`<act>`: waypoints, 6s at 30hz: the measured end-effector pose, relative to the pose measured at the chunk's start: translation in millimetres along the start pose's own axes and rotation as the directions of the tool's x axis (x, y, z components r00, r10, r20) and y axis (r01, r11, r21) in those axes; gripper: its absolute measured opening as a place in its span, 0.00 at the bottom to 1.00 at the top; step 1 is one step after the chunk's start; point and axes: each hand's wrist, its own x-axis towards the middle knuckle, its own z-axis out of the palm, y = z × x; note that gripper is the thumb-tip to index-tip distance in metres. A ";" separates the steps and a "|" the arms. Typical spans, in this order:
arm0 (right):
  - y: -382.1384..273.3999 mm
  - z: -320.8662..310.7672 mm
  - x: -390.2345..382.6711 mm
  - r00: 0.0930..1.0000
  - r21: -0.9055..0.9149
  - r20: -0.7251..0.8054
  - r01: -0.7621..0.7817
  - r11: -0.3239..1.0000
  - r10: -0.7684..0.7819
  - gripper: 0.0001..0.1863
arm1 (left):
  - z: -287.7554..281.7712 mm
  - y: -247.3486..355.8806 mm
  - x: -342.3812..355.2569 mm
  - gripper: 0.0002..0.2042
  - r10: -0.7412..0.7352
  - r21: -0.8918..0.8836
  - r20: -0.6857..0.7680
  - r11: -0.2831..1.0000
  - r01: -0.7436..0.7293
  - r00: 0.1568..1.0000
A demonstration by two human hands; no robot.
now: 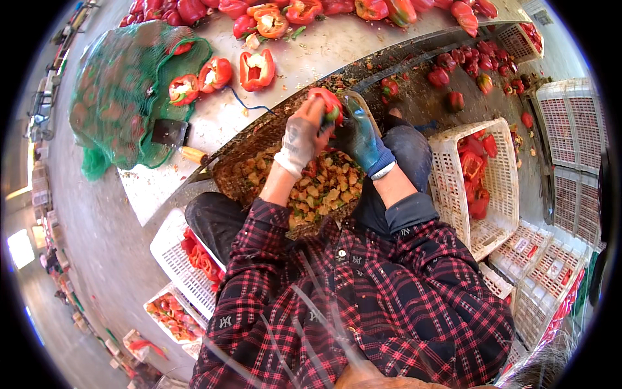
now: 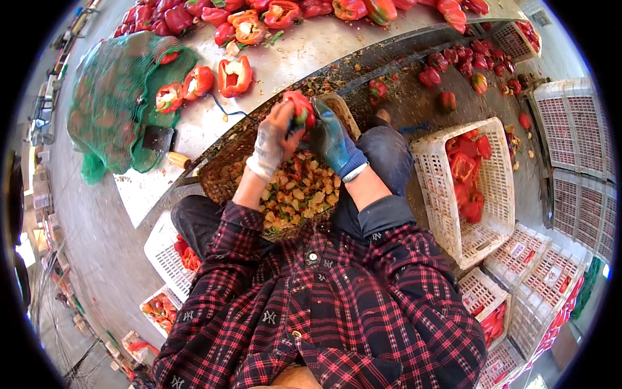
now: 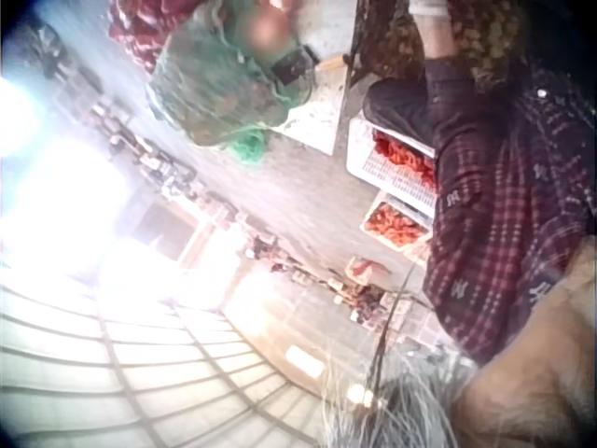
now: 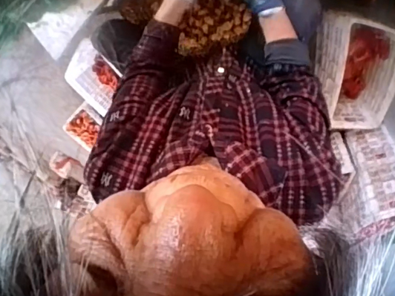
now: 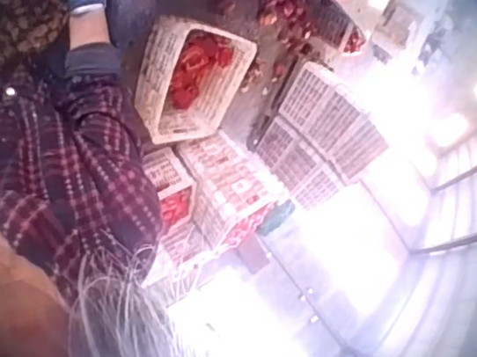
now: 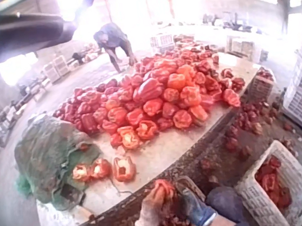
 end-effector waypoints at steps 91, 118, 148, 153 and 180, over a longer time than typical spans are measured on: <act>46.8 -75.7 32.0 0.988 0.013 0.070 -0.140 0.990 0.139 0.17 | -50.5 -57.8 -96.0 0.30 -0.435 0.613 0.106 0.736 0.286 0.894; 37.2 11.3 -55.1 0.864 -0.503 0.475 0.423 0.754 -0.168 0.24 | -49.6 -1.3 -69.0 0.22 -0.406 -0.862 -0.166 0.502 0.068 0.899; 51.3 -31.4 -63.1 0.912 -0.250 0.404 0.181 0.951 -0.067 0.25 | -23.2 39.8 -100.1 0.16 -0.693 -0.675 0.298 0.334 0.658 0.657; 53.9 -46.2 -61.0 0.960 -0.134 0.279 0.003 0.991 0.034 0.25 | -9.5 21.2 -116.4 0.18 -0.444 0.004 -0.061 0.895 0.445 0.894; 76.8 -47.1 -40.4 0.947 -0.427 0.170 0.321 0.845 -0.273 0.22 | -21.8 68.9 -164.1 0.09 -0.239 -0.308 -0.016 0.925 0.223 0.971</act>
